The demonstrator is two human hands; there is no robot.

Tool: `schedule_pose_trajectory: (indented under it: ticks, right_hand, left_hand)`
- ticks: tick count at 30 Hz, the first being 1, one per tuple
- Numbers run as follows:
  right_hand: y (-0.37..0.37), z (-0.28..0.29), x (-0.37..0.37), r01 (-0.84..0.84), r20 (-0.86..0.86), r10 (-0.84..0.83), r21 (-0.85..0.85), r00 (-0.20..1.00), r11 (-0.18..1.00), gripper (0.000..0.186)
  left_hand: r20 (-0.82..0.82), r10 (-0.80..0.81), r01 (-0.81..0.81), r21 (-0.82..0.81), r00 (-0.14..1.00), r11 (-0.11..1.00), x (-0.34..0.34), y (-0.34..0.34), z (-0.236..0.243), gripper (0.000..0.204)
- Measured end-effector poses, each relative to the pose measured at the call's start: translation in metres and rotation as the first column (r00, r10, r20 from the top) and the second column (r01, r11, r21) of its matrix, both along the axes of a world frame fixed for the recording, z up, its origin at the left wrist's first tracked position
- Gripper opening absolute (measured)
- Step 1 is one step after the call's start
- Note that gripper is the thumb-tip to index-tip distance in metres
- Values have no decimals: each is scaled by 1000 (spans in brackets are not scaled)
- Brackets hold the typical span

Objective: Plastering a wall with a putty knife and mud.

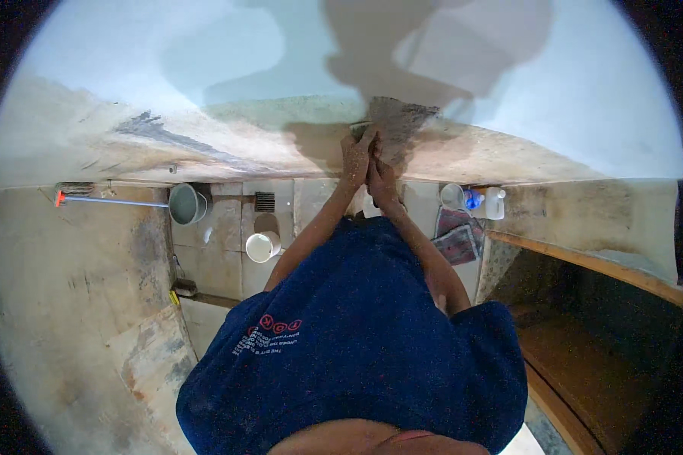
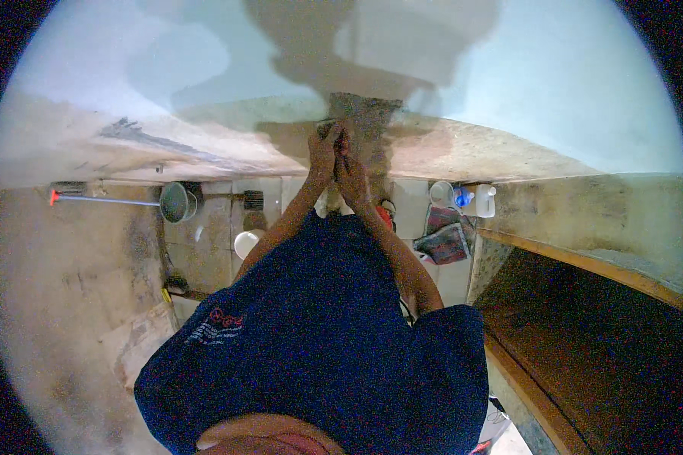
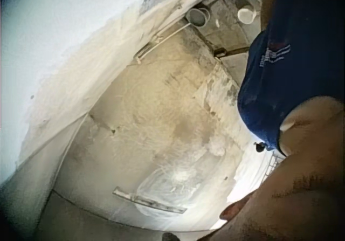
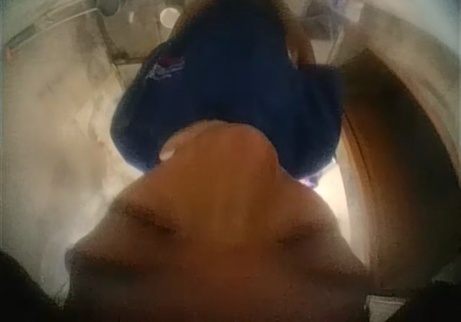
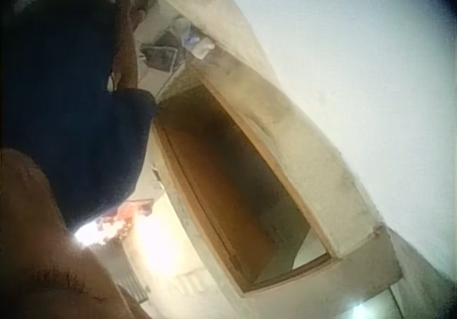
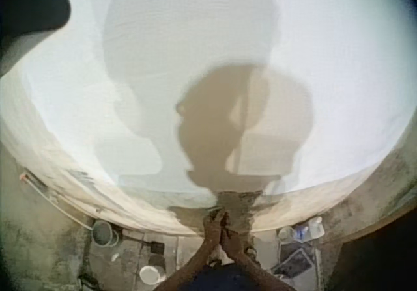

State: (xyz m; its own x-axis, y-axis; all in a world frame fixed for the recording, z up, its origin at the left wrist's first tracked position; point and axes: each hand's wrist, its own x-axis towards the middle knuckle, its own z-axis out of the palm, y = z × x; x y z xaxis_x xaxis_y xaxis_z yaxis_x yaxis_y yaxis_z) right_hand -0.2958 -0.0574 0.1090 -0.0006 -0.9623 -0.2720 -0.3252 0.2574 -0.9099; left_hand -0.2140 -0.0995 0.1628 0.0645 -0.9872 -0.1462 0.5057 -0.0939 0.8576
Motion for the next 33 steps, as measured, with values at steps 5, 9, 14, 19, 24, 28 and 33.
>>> schedule_pose_trajectory:
  ticks: [5,9,14,19,24,28,33]
  right_hand:
    - [4,11,5,36,70,-26,-143,997,989,44]
    - [5,5,13,105,154,-70,-229,986,968,39]
    - [-12,5,18,71,61,-56,-293,997,953,36]
    - [-7,25,17,-31,68,37,-93,997,995,36]
    - [4,13,23,155,176,-108,-279,979,948,37]
    - [4,20,18,63,68,-46,-277,997,959,47]
    - [8,-26,5,66,364,7,-186,931,980,37]
  left_hand:
    - [0,39,-39,29,999,999,2,-1,3,22]
    - [22,49,-50,67,999,996,4,-2,2,20]
    - [14,51,-51,38,999,998,6,-8,28,19]
    - [36,-13,13,3,999,1000,13,-5,14,11]
    - [-33,35,-33,41,999,999,6,-6,-2,19]
    - [-8,-50,51,63,999,997,15,-8,-7,21]
    - [-592,-420,484,-57,688,873,52,-12,-38,34]
